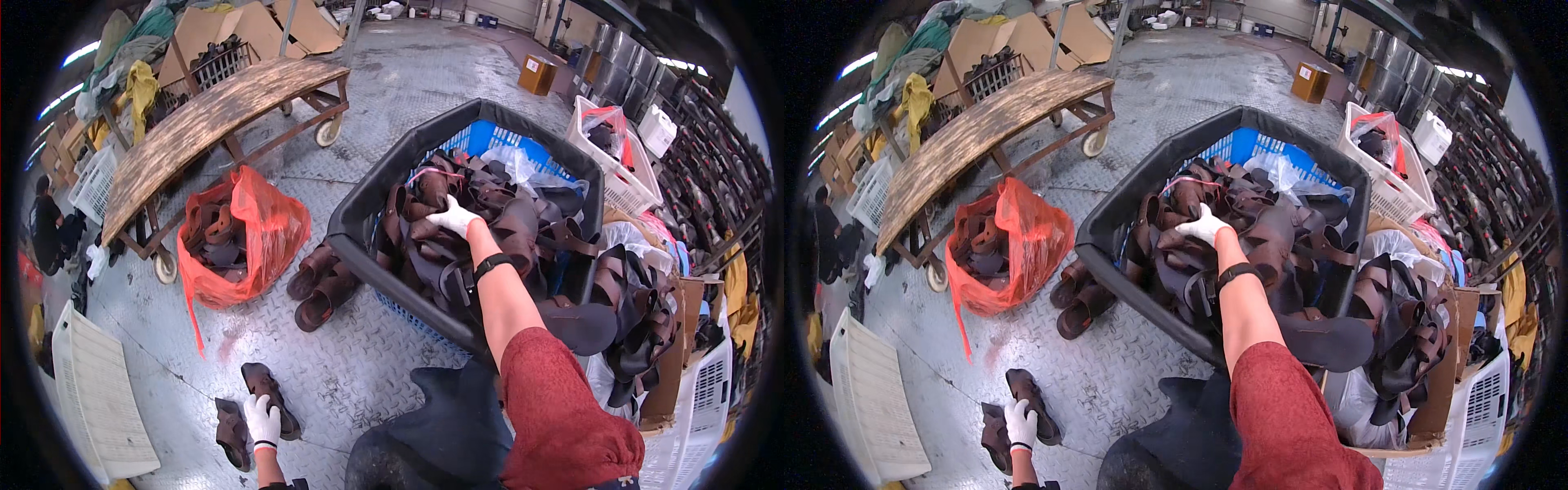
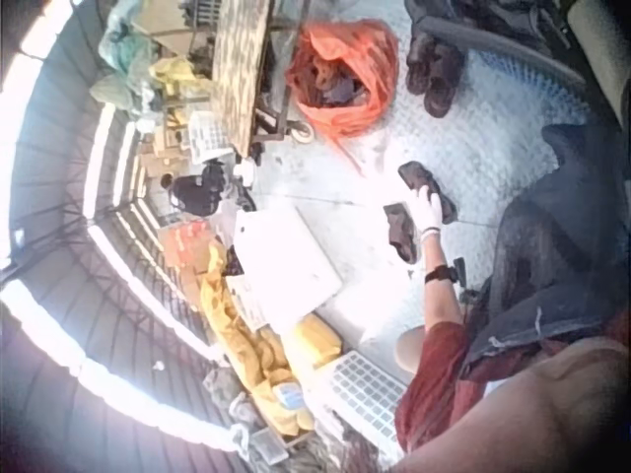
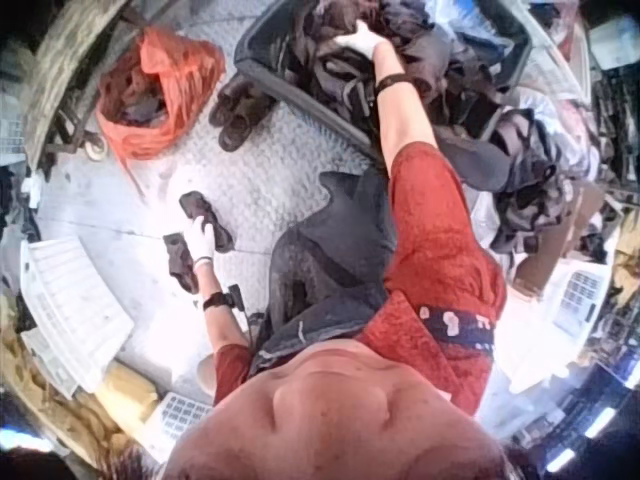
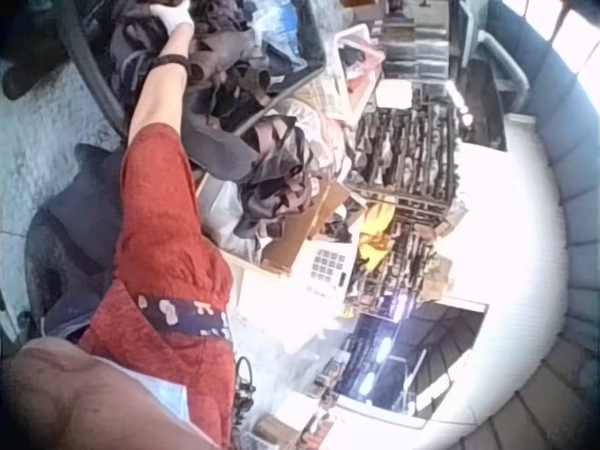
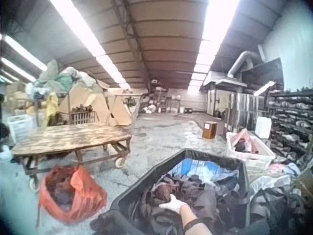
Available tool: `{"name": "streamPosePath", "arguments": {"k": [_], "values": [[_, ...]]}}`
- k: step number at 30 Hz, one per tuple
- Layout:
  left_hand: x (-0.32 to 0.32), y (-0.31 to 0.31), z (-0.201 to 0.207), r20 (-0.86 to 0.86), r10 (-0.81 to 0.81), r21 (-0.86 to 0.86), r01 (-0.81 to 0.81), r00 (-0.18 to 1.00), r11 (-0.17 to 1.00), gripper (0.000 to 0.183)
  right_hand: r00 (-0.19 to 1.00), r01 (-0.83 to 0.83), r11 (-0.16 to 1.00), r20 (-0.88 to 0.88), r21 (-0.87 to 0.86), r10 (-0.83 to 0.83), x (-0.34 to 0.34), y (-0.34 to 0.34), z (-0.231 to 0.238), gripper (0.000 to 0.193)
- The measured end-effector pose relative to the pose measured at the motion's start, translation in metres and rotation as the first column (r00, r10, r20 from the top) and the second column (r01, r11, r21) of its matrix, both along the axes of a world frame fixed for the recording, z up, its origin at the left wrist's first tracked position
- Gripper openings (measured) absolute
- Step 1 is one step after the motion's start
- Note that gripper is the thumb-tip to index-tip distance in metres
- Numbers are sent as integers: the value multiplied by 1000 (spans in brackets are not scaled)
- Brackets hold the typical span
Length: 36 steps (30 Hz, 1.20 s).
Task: Sort and bundle shoe upper components by size and pair in a manufacturing facility.
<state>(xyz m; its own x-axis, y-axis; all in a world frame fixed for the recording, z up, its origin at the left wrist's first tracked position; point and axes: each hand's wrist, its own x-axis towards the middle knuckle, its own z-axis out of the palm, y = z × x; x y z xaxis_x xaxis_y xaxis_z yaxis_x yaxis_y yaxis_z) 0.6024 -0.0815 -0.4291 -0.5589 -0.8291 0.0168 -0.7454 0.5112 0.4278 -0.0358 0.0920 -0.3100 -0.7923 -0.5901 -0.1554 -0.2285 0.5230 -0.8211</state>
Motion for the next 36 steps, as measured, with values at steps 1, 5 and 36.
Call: {"name": "streamPosePath", "arguments": {"k": [1,5,36], "values": [[-5,3,3,-10,-8,1,8,1000,1000,36,1000,3,1000,2,-5,-3,-1,1,2,112],[-21,11,17,-20,-26,39,27,999,999,34,971,-52,967,215,-248,107,20,8,21,61],[28,5,-59,750,-129,126,51,649,991,51,736,-422,524,-617,-740,-280,177,39,396,41]]}}
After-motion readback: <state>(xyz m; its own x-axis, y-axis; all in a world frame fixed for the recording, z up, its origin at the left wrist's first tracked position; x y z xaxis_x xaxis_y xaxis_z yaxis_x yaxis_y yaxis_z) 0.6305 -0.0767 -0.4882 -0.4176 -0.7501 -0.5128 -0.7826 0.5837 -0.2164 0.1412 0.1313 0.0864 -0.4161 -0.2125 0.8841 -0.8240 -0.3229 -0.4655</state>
